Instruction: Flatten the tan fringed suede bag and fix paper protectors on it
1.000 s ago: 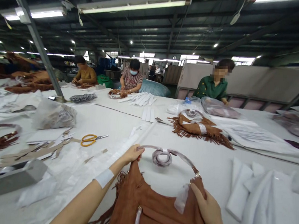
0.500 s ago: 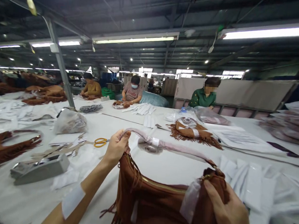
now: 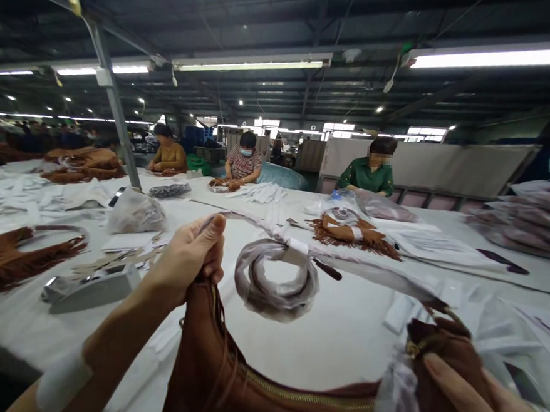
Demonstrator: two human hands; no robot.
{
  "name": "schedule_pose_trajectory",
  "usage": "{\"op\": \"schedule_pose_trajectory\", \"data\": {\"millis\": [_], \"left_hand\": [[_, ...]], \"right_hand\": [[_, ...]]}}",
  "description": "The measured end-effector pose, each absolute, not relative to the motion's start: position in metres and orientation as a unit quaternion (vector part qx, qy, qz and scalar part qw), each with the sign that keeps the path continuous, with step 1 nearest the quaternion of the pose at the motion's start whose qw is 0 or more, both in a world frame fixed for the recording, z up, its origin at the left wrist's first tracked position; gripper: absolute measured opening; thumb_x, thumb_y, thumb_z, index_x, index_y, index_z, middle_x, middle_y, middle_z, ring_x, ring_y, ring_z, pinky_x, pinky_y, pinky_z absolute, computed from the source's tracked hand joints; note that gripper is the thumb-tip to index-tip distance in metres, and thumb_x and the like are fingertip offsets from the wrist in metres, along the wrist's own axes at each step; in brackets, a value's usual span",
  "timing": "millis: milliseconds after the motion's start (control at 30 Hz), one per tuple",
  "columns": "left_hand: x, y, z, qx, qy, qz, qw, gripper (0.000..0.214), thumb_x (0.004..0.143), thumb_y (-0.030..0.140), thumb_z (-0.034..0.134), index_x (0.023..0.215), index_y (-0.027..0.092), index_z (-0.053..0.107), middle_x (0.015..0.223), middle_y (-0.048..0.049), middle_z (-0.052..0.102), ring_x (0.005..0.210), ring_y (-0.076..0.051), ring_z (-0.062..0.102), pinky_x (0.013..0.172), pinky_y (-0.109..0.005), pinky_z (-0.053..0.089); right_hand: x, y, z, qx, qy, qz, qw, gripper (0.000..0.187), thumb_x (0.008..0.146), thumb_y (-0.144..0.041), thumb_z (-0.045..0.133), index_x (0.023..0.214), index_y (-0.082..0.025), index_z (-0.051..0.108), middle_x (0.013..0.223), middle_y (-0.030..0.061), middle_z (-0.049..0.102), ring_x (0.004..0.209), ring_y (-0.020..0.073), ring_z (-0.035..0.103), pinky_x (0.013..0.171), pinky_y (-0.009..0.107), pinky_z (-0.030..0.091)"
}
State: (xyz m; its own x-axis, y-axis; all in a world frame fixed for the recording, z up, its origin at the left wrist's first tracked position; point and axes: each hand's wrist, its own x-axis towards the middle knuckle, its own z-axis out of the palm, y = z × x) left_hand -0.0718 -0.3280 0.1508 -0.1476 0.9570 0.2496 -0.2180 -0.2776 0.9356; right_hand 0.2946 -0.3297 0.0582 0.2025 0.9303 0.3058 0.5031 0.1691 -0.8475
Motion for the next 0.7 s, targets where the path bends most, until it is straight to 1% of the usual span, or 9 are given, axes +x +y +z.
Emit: {"op": "schedule_pose_trajectory", "data": {"millis": [67, 100, 167, 233, 333, 433, 567, 700], "left_hand": [[-0.070, -0.296, 0.123, 0.452, 0.413, 0.628, 0.480, 0.049, 0.072, 0.060, 0.070, 0.070, 0.021, 0.039, 0.045, 0.0126, 0.032, 0.033, -0.003, 0.028, 0.032, -0.016, 0.037], [-0.068, -0.277, 0.106, 0.444, 0.426, 0.617, 0.490, 0.050, 0.070, 0.061, 0.070, 0.072, 0.022, 0.039, 0.045, 0.0132, 0.031, 0.033, -0.003, 0.028, 0.033, -0.016, 0.037], [-0.064, -0.235, 0.065, 0.435, 0.462, 0.601, 0.486, 0.051, 0.070, 0.065, 0.067, 0.073, 0.022, 0.039, 0.045, 0.0136, 0.031, 0.033, -0.004, 0.030, 0.034, -0.017, 0.038], [-0.059, -0.192, 0.021, 0.424, 0.503, 0.586, 0.472, 0.051, 0.071, 0.068, 0.062, 0.073, 0.022, 0.040, 0.045, 0.0138, 0.031, 0.032, -0.004, 0.032, 0.036, -0.018, 0.039], [-0.049, -0.132, -0.037, 0.406, 0.551, 0.559, 0.469, 0.047, 0.074, 0.064, 0.061, 0.071, 0.021, 0.041, 0.043, 0.0127, 0.035, 0.031, -0.006, 0.036, 0.033, -0.018, 0.034], [-0.040, -0.082, -0.081, 0.390, 0.596, 0.531, 0.460, 0.041, 0.081, 0.056, 0.059, 0.070, 0.020, 0.043, 0.044, 0.0117, 0.037, 0.031, -0.006, 0.038, 0.033, -0.018, 0.030], [-0.032, -0.026, -0.121, 0.380, 0.643, 0.492, 0.448, 0.032, 0.092, 0.044, 0.051, 0.076, 0.016, 0.051, 0.048, 0.0109, 0.039, 0.036, -0.005, 0.040, 0.038, -0.018, 0.035], [-0.028, 0.021, -0.149, 0.386, 0.679, 0.449, 0.434, 0.032, 0.093, 0.044, 0.050, 0.083, 0.014, 0.056, 0.055, 0.0081, 0.047, 0.041, -0.005, 0.043, 0.043, -0.020, 0.041]], "right_hand": [[0.283, -0.315, 0.053, -0.619, -0.566, 0.319, 0.441, 0.058, 0.062, -0.070, 0.061, 0.094, -0.023, 0.070, 0.087, 0.0109, 0.074, 0.077, 0.0344, 0.069, 0.059, 0.042, 0.059], [0.278, -0.304, 0.047, -0.627, -0.560, 0.342, 0.421, 0.062, 0.061, -0.071, 0.059, 0.097, -0.021, 0.069, 0.092, 0.0106, 0.073, 0.083, 0.0348, 0.068, 0.065, 0.042, 0.058], [0.273, -0.275, 0.027, -0.649, -0.566, 0.326, 0.390, 0.065, 0.062, -0.071, 0.055, 0.099, -0.018, 0.067, 0.097, 0.0100, 0.073, 0.092, 0.0347, 0.066, 0.078, 0.042, 0.055], [0.274, -0.241, -0.002, -0.672, -0.575, 0.300, 0.359, 0.066, 0.063, -0.072, 0.050, 0.096, -0.017, 0.066, 0.097, 0.0105, 0.072, 0.097, 0.0344, 0.064, 0.085, 0.042, 0.051], [0.280, -0.184, -0.053, -0.692, -0.600, 0.287, 0.281, 0.066, 0.067, -0.073, 0.042, 0.087, -0.015, 0.066, 0.089, 0.0125, 0.072, 0.091, 0.0334, 0.065, 0.082, 0.040, 0.049], [0.286, -0.133, -0.096, -0.704, -0.621, 0.271, 0.213, 0.060, 0.073, -0.067, 0.035, 0.081, -0.016, 0.065, 0.085, 0.0133, 0.071, 0.088, 0.0313, 0.065, 0.078, 0.038, 0.048], [0.289, -0.083, -0.128, -0.729, -0.614, 0.256, 0.164, 0.055, 0.079, -0.060, 0.035, 0.080, -0.015, 0.065, 0.086, 0.0159, 0.071, 0.089, 0.0309, 0.065, 0.077, 0.036, 0.047], [0.292, -0.045, -0.140, -0.753, -0.602, 0.241, 0.113, 0.056, 0.084, -0.059, 0.035, 0.087, -0.013, 0.067, 0.092, 0.0188, 0.070, 0.094, 0.0317, 0.065, 0.078, 0.036, 0.047]]}}
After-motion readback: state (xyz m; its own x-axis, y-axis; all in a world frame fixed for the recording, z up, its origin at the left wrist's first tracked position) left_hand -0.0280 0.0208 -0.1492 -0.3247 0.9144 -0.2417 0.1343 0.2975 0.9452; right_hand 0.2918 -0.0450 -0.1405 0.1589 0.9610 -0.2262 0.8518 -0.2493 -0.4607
